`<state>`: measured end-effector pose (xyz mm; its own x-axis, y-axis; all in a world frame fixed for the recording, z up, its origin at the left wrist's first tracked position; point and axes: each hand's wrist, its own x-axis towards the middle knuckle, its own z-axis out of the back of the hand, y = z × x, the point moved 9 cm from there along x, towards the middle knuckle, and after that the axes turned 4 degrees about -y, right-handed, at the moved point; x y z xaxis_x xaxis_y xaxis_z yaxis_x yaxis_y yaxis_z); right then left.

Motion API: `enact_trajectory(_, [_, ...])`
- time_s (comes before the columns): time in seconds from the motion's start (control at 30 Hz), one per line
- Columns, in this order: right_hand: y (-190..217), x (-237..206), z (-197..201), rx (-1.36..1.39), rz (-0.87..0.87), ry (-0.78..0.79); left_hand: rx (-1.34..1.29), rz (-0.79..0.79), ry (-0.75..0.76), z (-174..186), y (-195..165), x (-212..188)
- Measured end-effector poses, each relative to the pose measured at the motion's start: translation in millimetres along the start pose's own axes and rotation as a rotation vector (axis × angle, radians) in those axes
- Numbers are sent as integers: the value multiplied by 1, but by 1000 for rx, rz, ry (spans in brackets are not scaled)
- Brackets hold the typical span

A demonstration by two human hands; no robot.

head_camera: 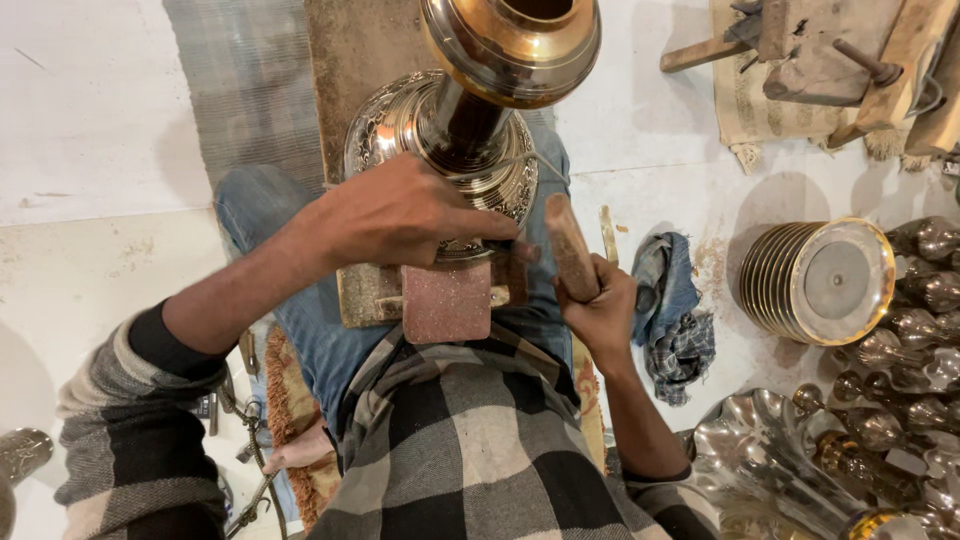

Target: The person sits on the floor holding a chisel against the decorated body of a brass vessel and strikes the chisel with a wooden mallet to chase/engrave the pattern, periodically repositioning the chisel and wiping or brushing the surface before resuming hammering.

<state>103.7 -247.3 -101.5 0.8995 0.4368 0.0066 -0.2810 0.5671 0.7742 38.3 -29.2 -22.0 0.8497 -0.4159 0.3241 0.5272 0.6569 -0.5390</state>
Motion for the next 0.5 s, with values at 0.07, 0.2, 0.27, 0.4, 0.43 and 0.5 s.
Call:
enact_trajectory(0.07, [-6, -2, -1, 39, -6, -8, -27, 67, 122, -7, 9, 3])
enact_trajectory(0.2, [-7, -5, 6, 353, 74, -52, -84, 32, 87, -1, 8, 9])
enact_trajectory(0.27, [-6, -6, 13, 776, 108, -95, -113, -6, 47, 4, 4, 10])
enact_trajectory(0.4, [2, -8, 34, 316, 241, -261, -65, 28, 105, 0, 5, 8])
enact_trajectory(0.43, [14, -11, 40, 57, 364, -326, -94, -17, 50, 6, 1, 9])
enact_trajectory(0.5, [25, -16, 41, -186, 499, -360, -91, -21, 43, 8, 1, 9])
